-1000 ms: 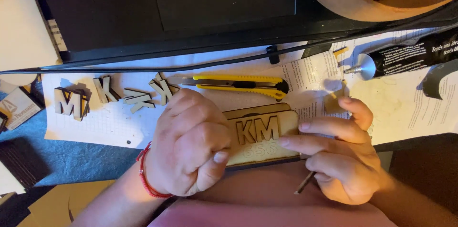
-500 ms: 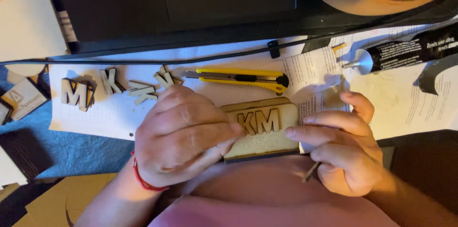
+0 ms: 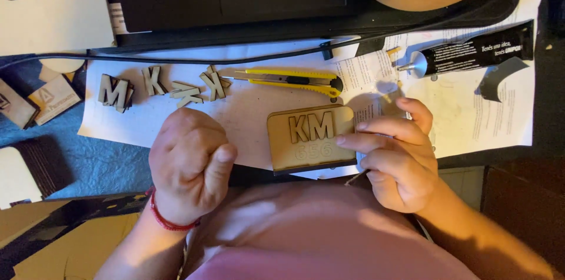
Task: Applying adhesive to small wooden letters and numbers and mounting them onto a wooden plaque.
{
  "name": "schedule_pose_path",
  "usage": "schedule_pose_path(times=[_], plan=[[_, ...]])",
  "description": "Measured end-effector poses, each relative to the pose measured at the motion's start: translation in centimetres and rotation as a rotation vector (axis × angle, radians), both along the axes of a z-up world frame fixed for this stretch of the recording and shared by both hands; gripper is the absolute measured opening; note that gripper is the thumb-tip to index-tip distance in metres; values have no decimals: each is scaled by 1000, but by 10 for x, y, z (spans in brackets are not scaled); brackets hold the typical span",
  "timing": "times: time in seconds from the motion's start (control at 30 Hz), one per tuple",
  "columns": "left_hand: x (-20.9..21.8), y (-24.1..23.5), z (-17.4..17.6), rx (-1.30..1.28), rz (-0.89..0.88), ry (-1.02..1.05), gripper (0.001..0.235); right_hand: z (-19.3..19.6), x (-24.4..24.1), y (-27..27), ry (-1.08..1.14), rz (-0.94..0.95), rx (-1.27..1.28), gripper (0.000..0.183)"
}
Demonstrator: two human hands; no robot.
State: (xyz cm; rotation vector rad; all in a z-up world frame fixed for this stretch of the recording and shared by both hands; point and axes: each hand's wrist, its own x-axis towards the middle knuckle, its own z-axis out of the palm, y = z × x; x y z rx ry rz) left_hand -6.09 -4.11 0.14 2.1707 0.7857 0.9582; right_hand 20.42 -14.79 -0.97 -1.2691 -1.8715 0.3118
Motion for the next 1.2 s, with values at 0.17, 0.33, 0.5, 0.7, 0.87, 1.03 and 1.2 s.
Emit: schedule_pose_path(times=[0.17, 0.33, 0.5, 0.7, 0.87, 1.03, 1.2], plan=[[-1, -2, 3, 83, -74, 97, 30, 1, 3, -1, -5, 22, -3, 32], [20, 1, 11, 137, -233, 119, 39, -4, 8, -1, 24, 59, -27, 33], [32, 10, 0, 335, -373, 239, 70, 24, 21, 10, -185, 372, -66, 42], [37, 13, -1, 349, -418, 256, 69, 17, 30, 49, -204, 541, 77, 23], [38, 15, -3, 315, -414, 256, 68, 10, 28, 57, -186, 553, 100, 24], [39, 19, -2, 264, -430, 228, 65, 7, 28, 56, -229, 539, 131, 24], [39, 21, -3, 250, -431, 238, 63, 2, 30, 58, -230, 593, 154, 24]])
